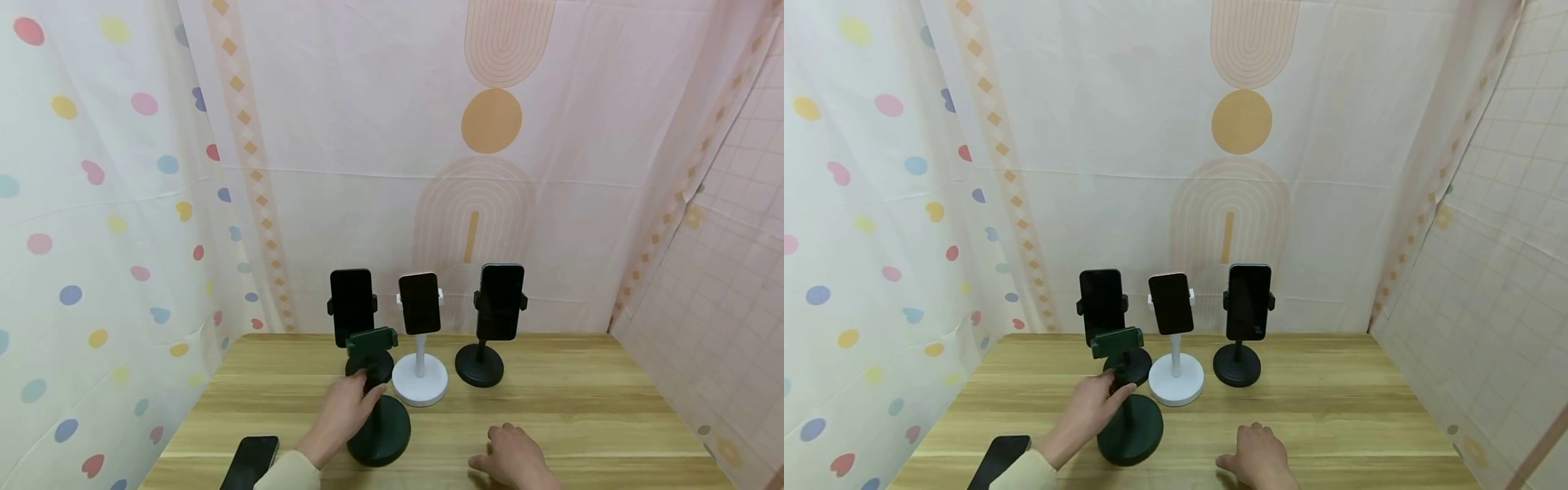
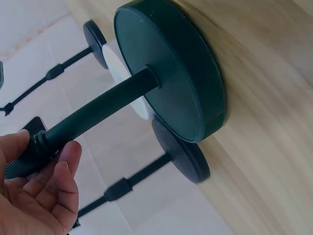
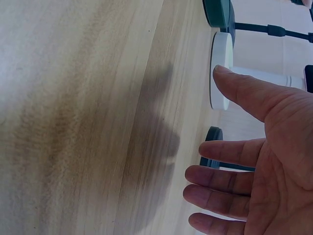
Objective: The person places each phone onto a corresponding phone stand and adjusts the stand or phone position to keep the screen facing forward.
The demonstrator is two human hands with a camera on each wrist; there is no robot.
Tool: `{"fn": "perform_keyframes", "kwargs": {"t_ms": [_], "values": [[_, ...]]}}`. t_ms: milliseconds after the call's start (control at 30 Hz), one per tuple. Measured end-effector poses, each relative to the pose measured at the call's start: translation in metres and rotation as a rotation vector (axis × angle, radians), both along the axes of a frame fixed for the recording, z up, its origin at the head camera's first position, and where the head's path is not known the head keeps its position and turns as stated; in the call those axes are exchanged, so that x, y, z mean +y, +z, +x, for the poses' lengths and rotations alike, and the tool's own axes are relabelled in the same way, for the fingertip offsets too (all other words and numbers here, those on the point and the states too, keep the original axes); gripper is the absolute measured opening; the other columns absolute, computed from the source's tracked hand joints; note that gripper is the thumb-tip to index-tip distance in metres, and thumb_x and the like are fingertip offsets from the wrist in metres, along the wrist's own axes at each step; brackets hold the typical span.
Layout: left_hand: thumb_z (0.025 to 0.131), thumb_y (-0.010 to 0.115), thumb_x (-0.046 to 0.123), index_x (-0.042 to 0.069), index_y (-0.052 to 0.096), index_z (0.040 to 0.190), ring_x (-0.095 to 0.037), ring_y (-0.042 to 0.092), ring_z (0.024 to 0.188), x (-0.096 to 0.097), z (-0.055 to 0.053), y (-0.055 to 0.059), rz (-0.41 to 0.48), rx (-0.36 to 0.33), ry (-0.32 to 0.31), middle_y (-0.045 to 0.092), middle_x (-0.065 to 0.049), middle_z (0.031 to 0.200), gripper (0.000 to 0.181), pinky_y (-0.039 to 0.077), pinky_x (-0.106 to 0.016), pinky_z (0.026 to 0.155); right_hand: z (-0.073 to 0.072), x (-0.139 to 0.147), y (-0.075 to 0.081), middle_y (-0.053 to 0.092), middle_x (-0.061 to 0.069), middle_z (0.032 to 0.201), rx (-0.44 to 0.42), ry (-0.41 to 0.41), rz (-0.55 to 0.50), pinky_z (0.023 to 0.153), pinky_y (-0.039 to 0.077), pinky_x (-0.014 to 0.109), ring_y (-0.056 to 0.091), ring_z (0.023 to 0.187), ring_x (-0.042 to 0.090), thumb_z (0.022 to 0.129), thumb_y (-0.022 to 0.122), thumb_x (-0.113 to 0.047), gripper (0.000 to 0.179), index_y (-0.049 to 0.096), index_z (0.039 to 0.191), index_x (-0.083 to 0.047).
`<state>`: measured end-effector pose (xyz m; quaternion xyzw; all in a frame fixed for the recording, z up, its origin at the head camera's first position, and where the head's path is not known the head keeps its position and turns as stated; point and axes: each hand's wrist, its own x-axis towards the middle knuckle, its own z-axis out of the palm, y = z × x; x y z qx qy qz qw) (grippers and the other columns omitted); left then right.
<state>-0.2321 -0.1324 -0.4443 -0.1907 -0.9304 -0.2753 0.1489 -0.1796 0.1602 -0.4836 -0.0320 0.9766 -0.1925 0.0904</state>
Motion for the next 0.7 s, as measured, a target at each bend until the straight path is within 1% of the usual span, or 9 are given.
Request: {"fn": "perform_keyframes", "kwargs": {"t_ms": [67, 167, 233, 300, 367, 467, 567, 700], "values": [[0.096, 0.068, 0.024, 0.006, 0.063, 0.090, -0.009, 0.055, 0.064, 0.006, -0.001, 0.000, 0.011, -0.012, -0.028, 0.060, 0.002, 0.073, 0.019, 0.046, -0.027, 0.056, 0.000, 0.000, 0.000, 0.059, 0.010, 0.085, 0.001, 0.001, -0.002, 0.074, 0.050, 0.049, 0.056, 0.079, 0.028, 0.078, 0.082, -0.042, 0.048, 0.067, 0.094, 0.001], [0.096, 0.067, 0.024, 0.004, 0.064, 0.094, -0.009, 0.059, 0.068, 0.015, -0.001, 0.001, 0.036, -0.052, -0.068, 0.063, 0.000, 0.077, 0.020, 0.050, -0.029, 0.060, 0.000, 0.000, 0.000, 0.058, 0.010, 0.084, -0.006, 0.000, -0.002, 0.074, 0.050, 0.048, 0.056, 0.079, 0.028, 0.078, 0.082, -0.041, 0.047, 0.067, 0.094, 0.001], [0.096, 0.067, 0.024, 0.004, 0.064, 0.094, -0.010, 0.061, 0.070, 0.022, 0.000, 0.001, 0.034, -0.062, -0.087, 0.064, -0.002, 0.077, 0.021, 0.051, -0.030, 0.061, -0.001, -0.001, 0.001, 0.058, 0.010, 0.085, -0.018, -0.002, -0.002, 0.074, 0.050, 0.048, 0.056, 0.078, 0.028, 0.079, 0.082, -0.042, 0.047, 0.068, 0.094, 0.001], [0.096, 0.067, 0.025, 0.004, 0.064, 0.094, -0.011, 0.061, 0.070, 0.029, 0.002, 0.002, 0.037, -0.081, -0.103, 0.063, 0.000, 0.077, 0.021, 0.052, -0.031, 0.062, -0.002, -0.001, 0.001, 0.058, 0.010, 0.085, -0.028, -0.004, -0.002, 0.074, 0.050, 0.048, 0.056, 0.078, 0.028, 0.079, 0.082, -0.041, 0.047, 0.068, 0.095, 0.001], [0.095, 0.068, 0.024, 0.005, 0.064, 0.091, -0.011, 0.060, 0.069, 0.035, 0.003, 0.002, 0.030, -0.078, -0.113, 0.061, 0.001, 0.073, 0.020, 0.051, -0.031, 0.062, -0.002, -0.001, 0.002, 0.058, 0.010, 0.085, -0.036, -0.006, -0.003, 0.074, 0.050, 0.047, 0.055, 0.078, 0.027, 0.079, 0.081, -0.042, 0.047, 0.068, 0.095, 0.000], [0.096, 0.067, 0.027, 0.006, 0.063, 0.089, -0.011, 0.059, 0.068, 0.043, 0.006, 0.002, 0.023, -0.097, -0.128, 0.059, 0.001, 0.072, 0.022, 0.052, -0.031, 0.062, -0.002, 0.000, 0.002, 0.058, 0.009, 0.084, -0.041, -0.005, -0.004, 0.074, 0.050, 0.047, 0.055, 0.077, 0.026, 0.080, 0.081, -0.041, 0.046, 0.068, 0.094, 0.000], [0.097, 0.066, 0.029, 0.005, 0.063, 0.090, -0.012, 0.062, 0.072, 0.049, 0.008, 0.001, 0.015, -0.095, -0.151, 0.062, -0.002, 0.075, 0.025, 0.052, -0.032, 0.063, -0.002, 0.000, 0.002, 0.058, 0.008, 0.084, -0.050, -0.003, -0.007, 0.074, 0.050, 0.046, 0.054, 0.077, 0.026, 0.080, 0.081, -0.041, 0.046, 0.068, 0.095, -0.001], [0.098, 0.065, 0.029, 0.004, 0.063, 0.093, -0.011, 0.062, 0.075, 0.056, 0.008, -0.001, 0.032, -0.113, -0.182, 0.064, -0.003, 0.080, 0.025, 0.052, -0.030, 0.064, -0.002, 0.001, 0.002, 0.058, 0.008, 0.085, -0.058, -0.003, -0.010, 0.075, 0.050, 0.047, 0.054, 0.078, 0.026, 0.080, 0.081, -0.042, 0.046, 0.068, 0.096, 0.000]]}}
